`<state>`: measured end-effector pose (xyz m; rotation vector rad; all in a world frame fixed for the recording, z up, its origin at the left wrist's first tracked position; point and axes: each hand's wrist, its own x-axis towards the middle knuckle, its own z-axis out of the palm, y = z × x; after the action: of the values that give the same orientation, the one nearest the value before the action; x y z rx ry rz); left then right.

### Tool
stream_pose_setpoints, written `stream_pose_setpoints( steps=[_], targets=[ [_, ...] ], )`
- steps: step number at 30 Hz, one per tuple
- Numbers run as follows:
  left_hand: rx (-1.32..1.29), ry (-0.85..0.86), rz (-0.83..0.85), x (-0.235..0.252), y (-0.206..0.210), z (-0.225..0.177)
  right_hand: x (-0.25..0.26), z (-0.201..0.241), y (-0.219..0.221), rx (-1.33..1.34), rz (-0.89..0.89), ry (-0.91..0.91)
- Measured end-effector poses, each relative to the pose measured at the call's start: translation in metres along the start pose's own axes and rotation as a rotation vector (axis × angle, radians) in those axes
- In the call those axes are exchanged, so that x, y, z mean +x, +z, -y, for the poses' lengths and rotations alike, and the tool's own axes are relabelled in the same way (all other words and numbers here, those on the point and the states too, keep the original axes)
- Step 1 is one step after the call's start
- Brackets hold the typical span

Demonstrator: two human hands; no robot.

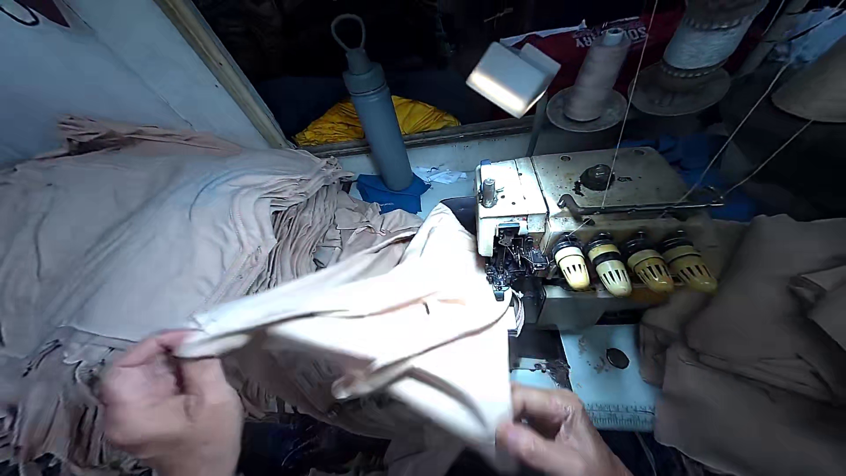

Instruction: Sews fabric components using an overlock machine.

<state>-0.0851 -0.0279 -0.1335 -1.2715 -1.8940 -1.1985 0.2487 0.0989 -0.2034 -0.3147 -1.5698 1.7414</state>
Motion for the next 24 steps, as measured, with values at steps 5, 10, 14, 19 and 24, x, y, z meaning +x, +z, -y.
stream_pose_setpoints(
  steps=[5,10,14,19,24],
  targets=[
    [0.187,-0.026,0.47,0.029,0.021,0.02,-0.032,-0.021,0.002,-0.188,0.238,0.085],
    [-0.003,0.024,0.46,-0.032,0.051,-0.054,-0.04,-0.032,-0.002,-0.46,-0.248,0.184],
    [-0.036,0.185,0.262,-0.098,0.088,-0.101,-0.009,-0.041,0.001,-0.323,-0.435,0.063],
    [-0.087,0.093,0.191,-0.1,0.098,-0.099,0.014,-0.052,0.009,-0.069,-0.442,0.1],
    [-0.319,-0.093,0.386,-0.071,0.077,-0.11,0.006,-0.047,0.009,0.019,-0.341,0.17]
  ],
)
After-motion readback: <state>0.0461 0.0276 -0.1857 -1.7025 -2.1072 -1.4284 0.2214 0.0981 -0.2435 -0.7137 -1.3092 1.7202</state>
